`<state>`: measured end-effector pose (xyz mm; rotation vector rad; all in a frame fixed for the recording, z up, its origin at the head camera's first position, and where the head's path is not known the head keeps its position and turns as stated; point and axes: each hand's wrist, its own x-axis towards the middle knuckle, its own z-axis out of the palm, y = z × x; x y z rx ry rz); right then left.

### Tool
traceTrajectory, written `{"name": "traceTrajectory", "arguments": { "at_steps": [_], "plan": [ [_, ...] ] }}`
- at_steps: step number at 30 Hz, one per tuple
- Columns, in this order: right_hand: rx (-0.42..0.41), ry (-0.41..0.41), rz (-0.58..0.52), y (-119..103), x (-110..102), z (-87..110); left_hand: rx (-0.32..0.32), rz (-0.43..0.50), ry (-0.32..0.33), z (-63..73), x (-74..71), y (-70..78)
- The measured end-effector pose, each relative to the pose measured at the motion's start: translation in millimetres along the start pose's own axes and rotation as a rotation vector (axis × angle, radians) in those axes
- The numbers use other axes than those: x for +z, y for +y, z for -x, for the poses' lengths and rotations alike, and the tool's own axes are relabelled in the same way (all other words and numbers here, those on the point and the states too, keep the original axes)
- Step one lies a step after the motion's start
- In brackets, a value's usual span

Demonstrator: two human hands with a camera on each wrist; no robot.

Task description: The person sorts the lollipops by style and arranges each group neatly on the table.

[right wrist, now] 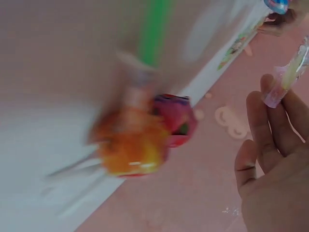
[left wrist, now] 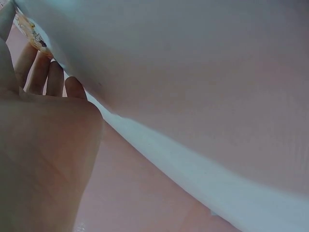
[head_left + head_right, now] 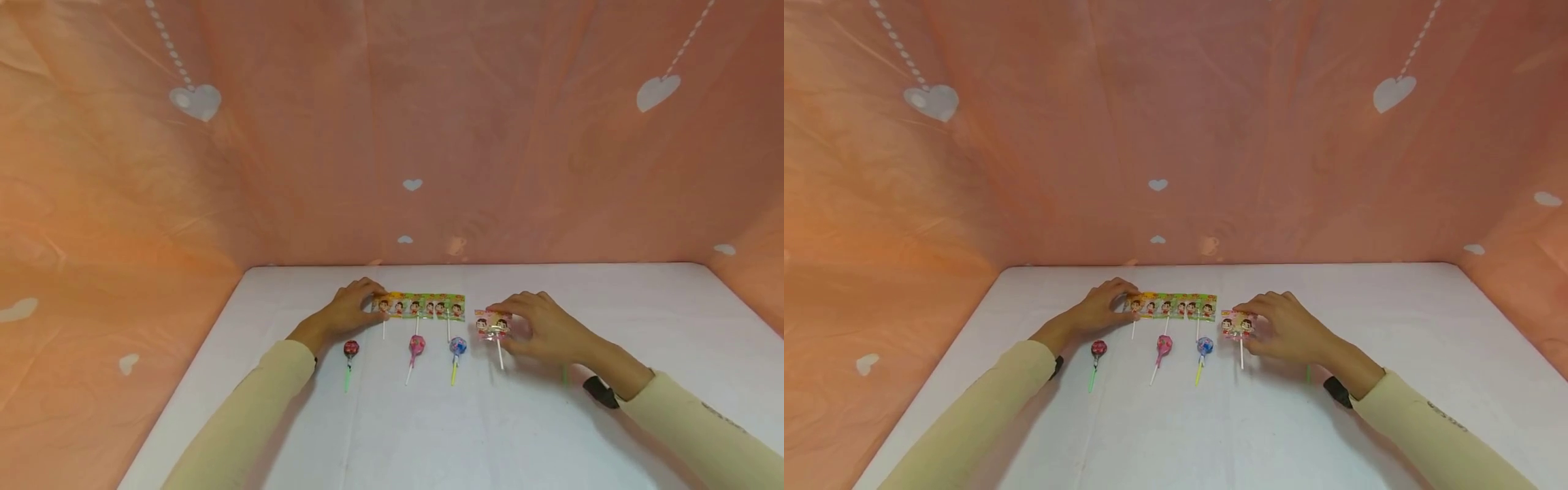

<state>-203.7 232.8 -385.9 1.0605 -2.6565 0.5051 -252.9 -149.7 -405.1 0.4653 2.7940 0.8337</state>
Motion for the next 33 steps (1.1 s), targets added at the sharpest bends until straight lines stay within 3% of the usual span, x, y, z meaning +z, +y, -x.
{"name": "traceTrajectory", "arguments": {
  "at_steps": [7,16,26,33],
  "plan": [
    [0.013,-0.037,-0.045,-1,2,-24.5,0.031,-0.021,-0.003,0.6,-3.1,-0.3],
    [0.069,-0.117,-0.04,0,11,-30.8,0.064,-0.019,-0.005,0.9,-1.9,2.4],
    [0.071,-0.131,-0.001,13,16,-32.4,0.039,-0.013,-0.01,-2.2,0.6,-0.2],
    [0.034,-0.084,-0.017,7,7,-42.5,0.026,-0.019,-0.009,-2.2,-0.2,-0.7]
  ]
}}
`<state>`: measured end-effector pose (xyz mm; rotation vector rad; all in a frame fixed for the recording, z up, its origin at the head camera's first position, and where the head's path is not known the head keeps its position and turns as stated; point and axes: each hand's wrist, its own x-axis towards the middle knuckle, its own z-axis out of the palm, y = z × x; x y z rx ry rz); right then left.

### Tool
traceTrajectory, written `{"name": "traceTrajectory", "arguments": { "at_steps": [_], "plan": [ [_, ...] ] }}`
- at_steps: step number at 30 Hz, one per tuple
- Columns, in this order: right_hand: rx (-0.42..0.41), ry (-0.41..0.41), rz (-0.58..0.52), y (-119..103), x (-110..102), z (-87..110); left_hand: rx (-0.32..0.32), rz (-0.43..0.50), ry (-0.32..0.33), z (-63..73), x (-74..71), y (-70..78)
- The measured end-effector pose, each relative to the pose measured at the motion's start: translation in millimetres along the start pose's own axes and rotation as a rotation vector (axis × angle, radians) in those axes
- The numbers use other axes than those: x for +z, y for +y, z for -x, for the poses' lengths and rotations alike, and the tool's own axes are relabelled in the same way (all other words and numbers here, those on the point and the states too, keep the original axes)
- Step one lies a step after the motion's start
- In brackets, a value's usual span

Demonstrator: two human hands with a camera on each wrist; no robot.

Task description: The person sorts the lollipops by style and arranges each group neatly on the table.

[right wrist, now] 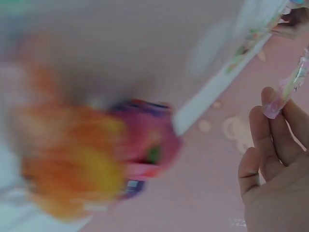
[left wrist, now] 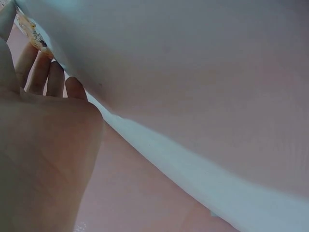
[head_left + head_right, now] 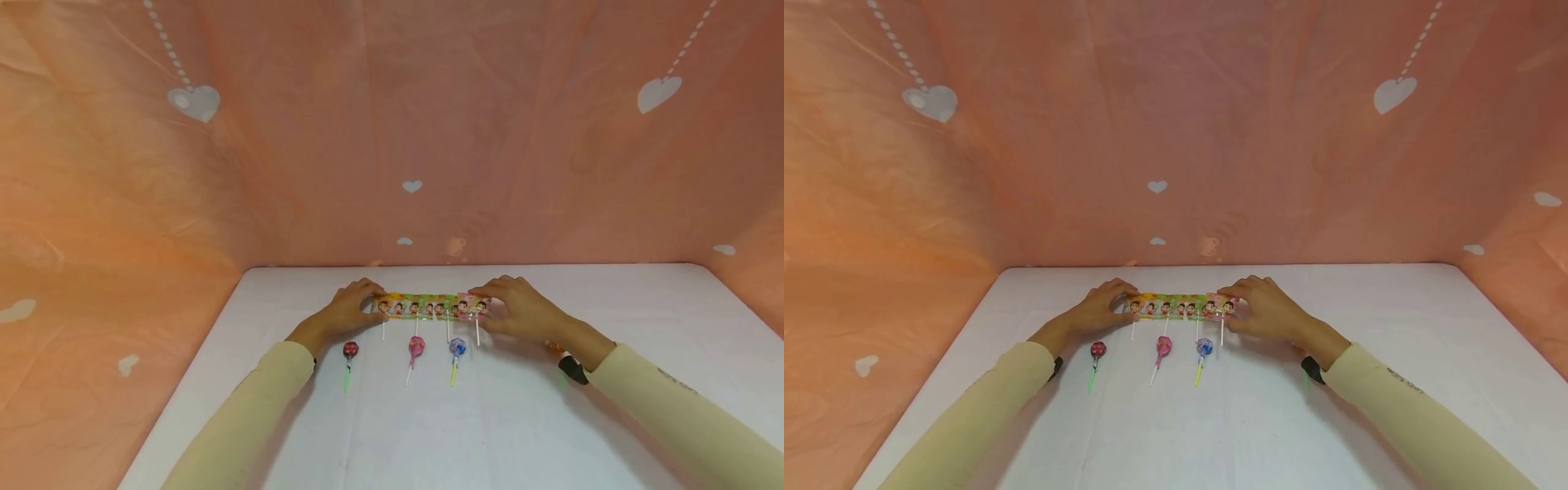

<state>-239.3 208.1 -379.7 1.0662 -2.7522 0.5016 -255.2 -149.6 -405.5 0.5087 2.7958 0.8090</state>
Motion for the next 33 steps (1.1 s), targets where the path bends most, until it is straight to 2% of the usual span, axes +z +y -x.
{"name": "traceTrajectory", "arguments": {
  "at_steps": [4,8,13,22,27,33],
  "plan": [
    [-0.023,0.007,-0.009,-4,-3,-8.9,-0.009,-0.005,0.003,0.1,-0.9,0.7],
    [-0.003,-0.015,-0.004,-3,1,-12.6,-0.005,0.0,0.003,0.0,-0.3,2.3],
    [0.044,-0.039,0.002,6,8,-9.5,-0.022,0.01,0.004,0.8,0.2,4.5],
    [0.08,-0.051,0.036,19,13,-5.6,-0.028,0.011,0.009,1.4,0.0,3.6],
    [0.094,-0.09,0.047,19,19,-4.3,-0.039,0.031,0.009,3.6,1.1,2.4],
    [0.109,-0.082,0.066,17,18,-3.0,-0.044,0.039,0.011,3.8,0.1,2.3]
  ]
}}
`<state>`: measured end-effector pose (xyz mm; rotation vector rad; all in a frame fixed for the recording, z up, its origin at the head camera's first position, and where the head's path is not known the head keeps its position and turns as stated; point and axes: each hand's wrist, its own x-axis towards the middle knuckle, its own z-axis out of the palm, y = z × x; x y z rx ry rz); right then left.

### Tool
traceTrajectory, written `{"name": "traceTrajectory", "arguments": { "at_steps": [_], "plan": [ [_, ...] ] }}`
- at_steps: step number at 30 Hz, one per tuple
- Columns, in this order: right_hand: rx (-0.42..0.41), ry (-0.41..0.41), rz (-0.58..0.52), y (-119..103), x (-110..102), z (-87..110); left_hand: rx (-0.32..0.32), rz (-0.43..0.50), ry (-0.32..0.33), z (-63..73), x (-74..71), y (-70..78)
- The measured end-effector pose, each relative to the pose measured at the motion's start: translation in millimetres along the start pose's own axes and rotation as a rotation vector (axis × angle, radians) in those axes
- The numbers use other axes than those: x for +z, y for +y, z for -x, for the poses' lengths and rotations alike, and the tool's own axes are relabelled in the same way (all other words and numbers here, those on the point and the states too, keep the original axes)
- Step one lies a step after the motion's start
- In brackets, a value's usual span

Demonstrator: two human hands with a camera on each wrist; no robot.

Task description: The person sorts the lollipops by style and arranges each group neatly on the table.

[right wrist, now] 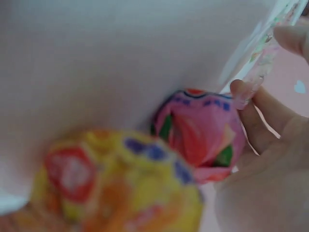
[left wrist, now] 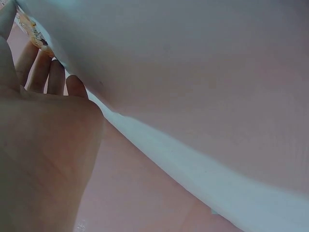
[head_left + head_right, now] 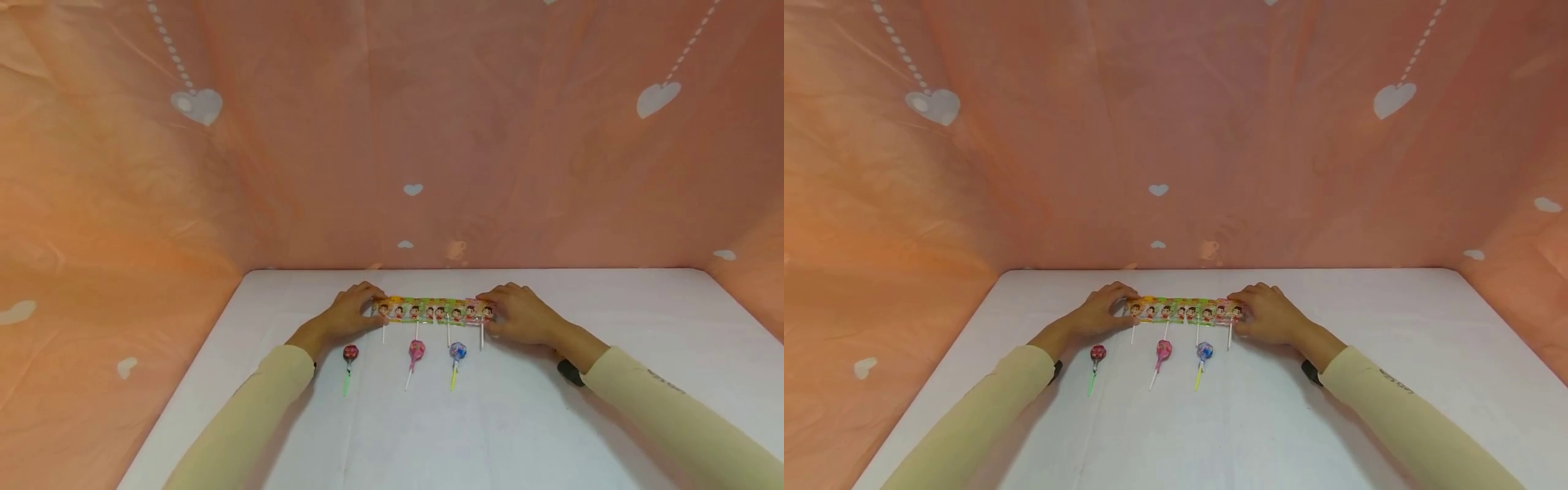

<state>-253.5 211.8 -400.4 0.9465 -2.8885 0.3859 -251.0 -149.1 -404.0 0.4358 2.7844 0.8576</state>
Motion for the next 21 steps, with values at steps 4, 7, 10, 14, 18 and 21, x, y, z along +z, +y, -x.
{"name": "traceTrajectory", "arguments": {
  "at_steps": [4,7,10,14,18,21],
  "plan": [
    [0.003,-0.006,-0.018,1.7,1.3,0.8,0.005,-0.013,0.004,-1.1,0.9,-0.3],
    [0.008,-0.014,-0.027,2.9,2.7,1.1,0.004,-0.017,0.004,-1.8,1.5,-0.9],
    [0.007,-0.015,-0.034,3.2,3.6,1.4,-0.009,-0.013,0.004,-2.3,2.0,-1.5],
    [0.01,-0.016,-0.049,3.3,4.7,1.5,-0.019,-0.012,0.005,-2.9,2.4,-1.4],
    [-0.001,-0.015,-0.058,3.1,4.6,1.5,-0.032,-0.009,0.005,-3.2,2.4,-1.1],
    [-0.011,-0.02,-0.058,2.6,4.3,1.8,-0.033,-0.007,0.003,-2.8,2.2,-1.0]
  ]
}}
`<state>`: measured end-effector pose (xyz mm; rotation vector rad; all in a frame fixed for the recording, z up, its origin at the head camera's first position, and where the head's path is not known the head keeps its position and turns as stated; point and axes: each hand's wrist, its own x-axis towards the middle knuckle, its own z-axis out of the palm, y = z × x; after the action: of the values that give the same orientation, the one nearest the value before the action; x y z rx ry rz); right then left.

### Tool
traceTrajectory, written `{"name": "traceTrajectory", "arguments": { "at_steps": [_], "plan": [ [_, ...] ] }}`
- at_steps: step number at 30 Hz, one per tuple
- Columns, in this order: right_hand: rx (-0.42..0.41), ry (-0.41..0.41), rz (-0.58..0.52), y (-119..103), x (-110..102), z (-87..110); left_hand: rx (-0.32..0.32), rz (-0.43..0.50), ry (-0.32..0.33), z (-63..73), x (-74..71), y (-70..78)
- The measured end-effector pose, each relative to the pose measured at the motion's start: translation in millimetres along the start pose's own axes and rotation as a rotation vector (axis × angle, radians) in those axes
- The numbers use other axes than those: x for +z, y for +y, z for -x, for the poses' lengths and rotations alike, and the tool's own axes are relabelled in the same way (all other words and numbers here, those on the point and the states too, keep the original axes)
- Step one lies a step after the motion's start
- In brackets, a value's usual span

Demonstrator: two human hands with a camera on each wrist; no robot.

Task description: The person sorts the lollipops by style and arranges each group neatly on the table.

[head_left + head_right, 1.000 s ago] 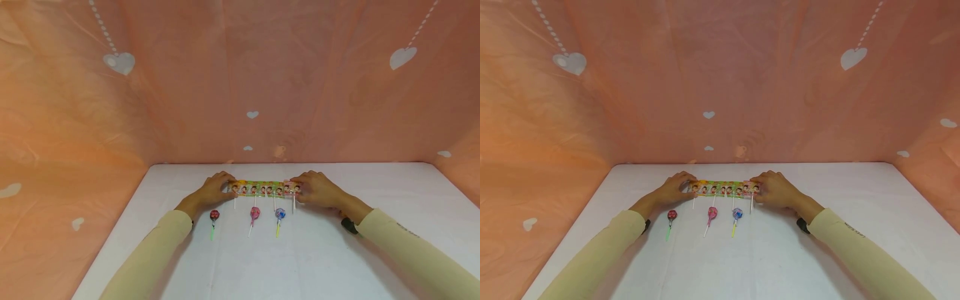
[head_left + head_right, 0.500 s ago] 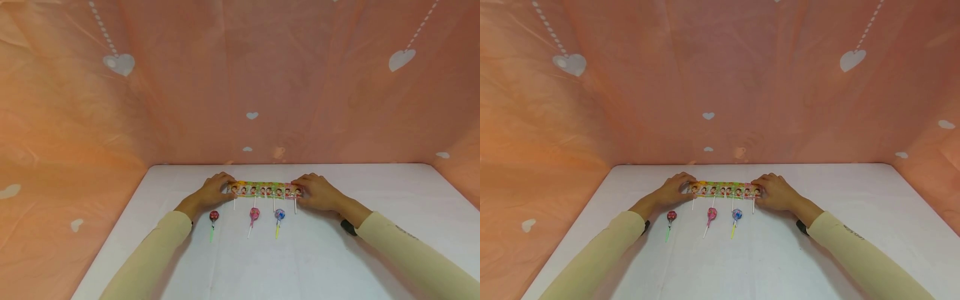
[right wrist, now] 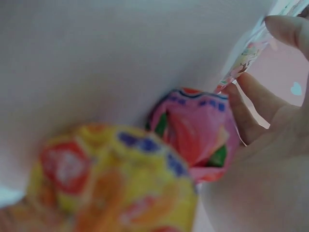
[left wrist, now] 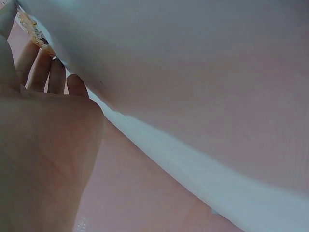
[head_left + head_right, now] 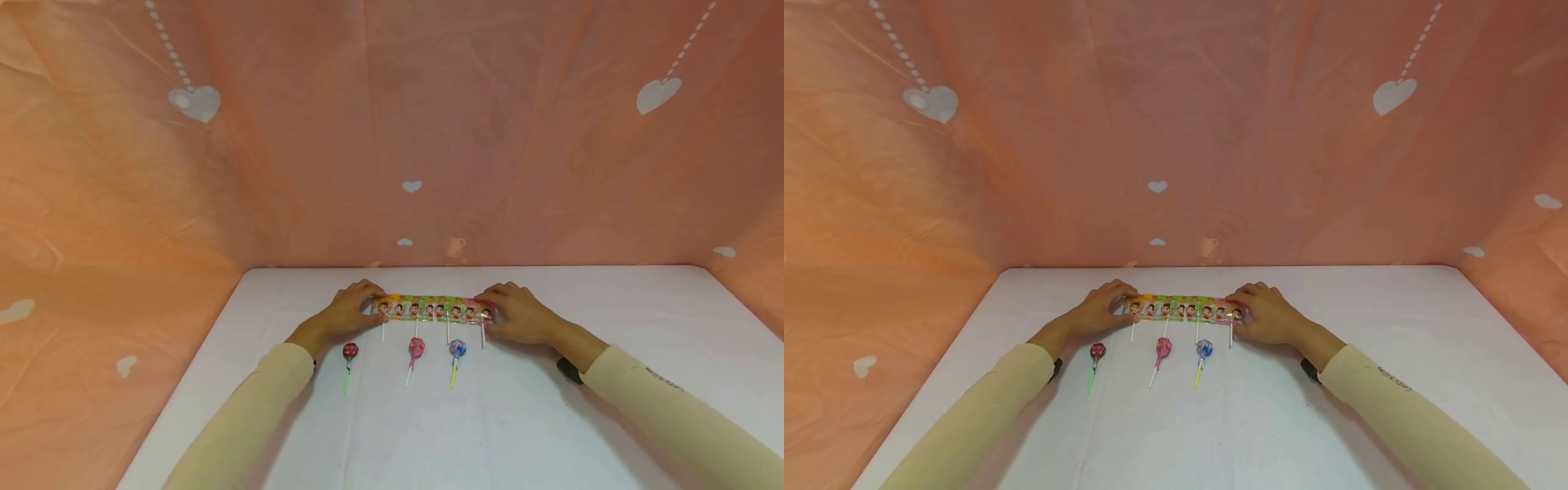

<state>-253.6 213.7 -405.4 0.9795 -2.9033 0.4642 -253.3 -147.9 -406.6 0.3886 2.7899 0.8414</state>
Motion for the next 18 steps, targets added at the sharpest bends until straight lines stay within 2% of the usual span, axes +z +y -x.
{"name": "traceTrajectory", "arguments": {
  "at_steps": [8,18],
  "plan": [
    [-0.012,-0.002,0.01,0.1,0.5,-0.1,0.053,-0.022,-0.007,0.2,-1.6,-0.1],
    [0.027,0.003,-0.005,-2.8,1.5,0.7,0.012,0.012,-0.012,2.3,-1.2,0.2]
  ]
}}
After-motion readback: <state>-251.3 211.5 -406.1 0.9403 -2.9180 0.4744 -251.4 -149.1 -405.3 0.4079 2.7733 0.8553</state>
